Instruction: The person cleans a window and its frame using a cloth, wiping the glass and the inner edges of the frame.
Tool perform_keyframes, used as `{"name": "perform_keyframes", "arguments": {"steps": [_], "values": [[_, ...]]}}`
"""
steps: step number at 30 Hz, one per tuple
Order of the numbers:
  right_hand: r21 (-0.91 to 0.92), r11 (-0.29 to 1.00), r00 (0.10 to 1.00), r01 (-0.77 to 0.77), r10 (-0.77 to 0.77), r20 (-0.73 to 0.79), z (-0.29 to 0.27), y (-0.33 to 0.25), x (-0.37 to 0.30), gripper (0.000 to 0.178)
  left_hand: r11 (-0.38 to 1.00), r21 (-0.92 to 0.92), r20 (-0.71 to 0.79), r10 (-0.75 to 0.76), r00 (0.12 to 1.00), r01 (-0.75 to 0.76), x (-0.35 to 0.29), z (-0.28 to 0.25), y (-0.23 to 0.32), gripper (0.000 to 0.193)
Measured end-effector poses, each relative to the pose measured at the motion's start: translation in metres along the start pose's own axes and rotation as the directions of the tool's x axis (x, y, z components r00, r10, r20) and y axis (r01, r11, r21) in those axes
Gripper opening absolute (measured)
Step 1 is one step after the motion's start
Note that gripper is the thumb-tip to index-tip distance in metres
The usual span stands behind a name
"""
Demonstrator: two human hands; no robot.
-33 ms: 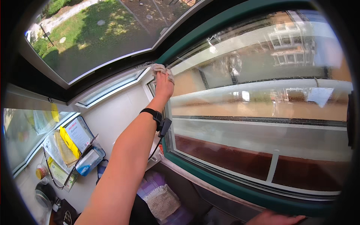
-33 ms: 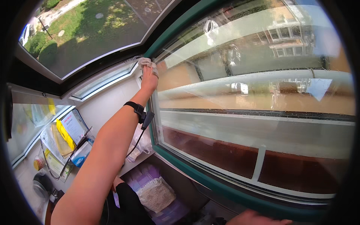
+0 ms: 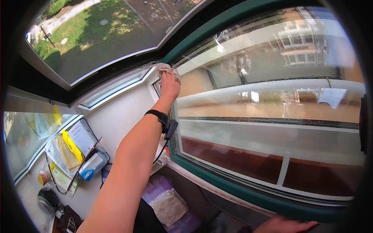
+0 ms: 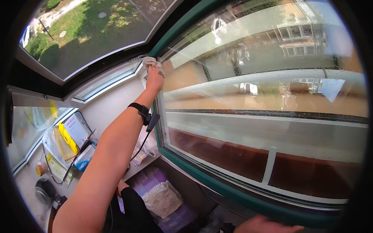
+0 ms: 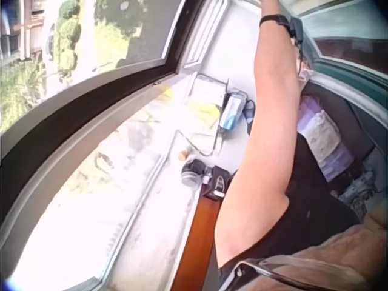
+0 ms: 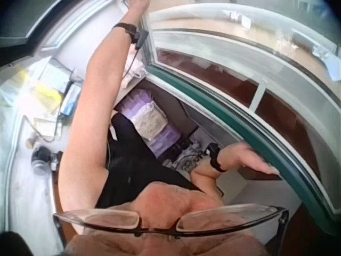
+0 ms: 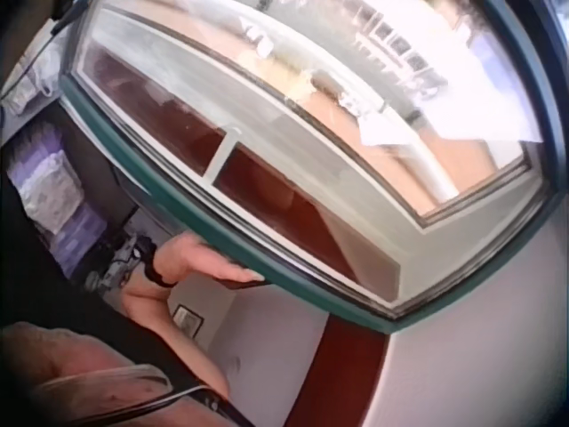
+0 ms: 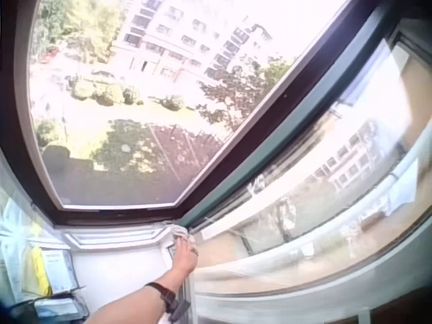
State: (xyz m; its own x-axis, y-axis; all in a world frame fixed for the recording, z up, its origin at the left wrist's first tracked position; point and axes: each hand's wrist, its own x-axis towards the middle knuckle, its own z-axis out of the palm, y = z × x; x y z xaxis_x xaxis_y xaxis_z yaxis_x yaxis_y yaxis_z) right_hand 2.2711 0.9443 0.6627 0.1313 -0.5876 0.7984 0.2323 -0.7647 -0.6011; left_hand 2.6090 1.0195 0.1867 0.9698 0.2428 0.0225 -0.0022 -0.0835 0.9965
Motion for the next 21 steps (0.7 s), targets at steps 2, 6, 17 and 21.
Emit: {"name": "perform_keyframes", "arguments": {"steps": [2,6,17,21], "values": [[-0.002,0.998,0.988,-0.061,0.06,-0.139,0.016,-0.006,-0.001,0.077,0.999,-0.013,0.071,-0.046,0.996,0.047,-0.033,0.0,0.02,0.045],[-0.032,0.999,0.99,-0.022,0.017,-0.14,0.017,-0.01,0.009,0.062,0.995,-0.076,0.079,-0.054,0.995,0.06,-0.113,-0.002,0.031,0.045],[0.045,0.995,0.995,-0.089,0.091,-0.038,0.005,0.002,0.008,0.072,0.961,0.042,0.239,-0.274,0.932,0.272,-0.273,-0.027,0.07,0.05],[0.074,0.992,0.993,-0.101,0.105,-0.055,0.011,-0.001,0.003,0.073,0.916,0.085,0.317,-0.398,0.861,0.392,-0.282,-0.039,0.087,0.052]]}}
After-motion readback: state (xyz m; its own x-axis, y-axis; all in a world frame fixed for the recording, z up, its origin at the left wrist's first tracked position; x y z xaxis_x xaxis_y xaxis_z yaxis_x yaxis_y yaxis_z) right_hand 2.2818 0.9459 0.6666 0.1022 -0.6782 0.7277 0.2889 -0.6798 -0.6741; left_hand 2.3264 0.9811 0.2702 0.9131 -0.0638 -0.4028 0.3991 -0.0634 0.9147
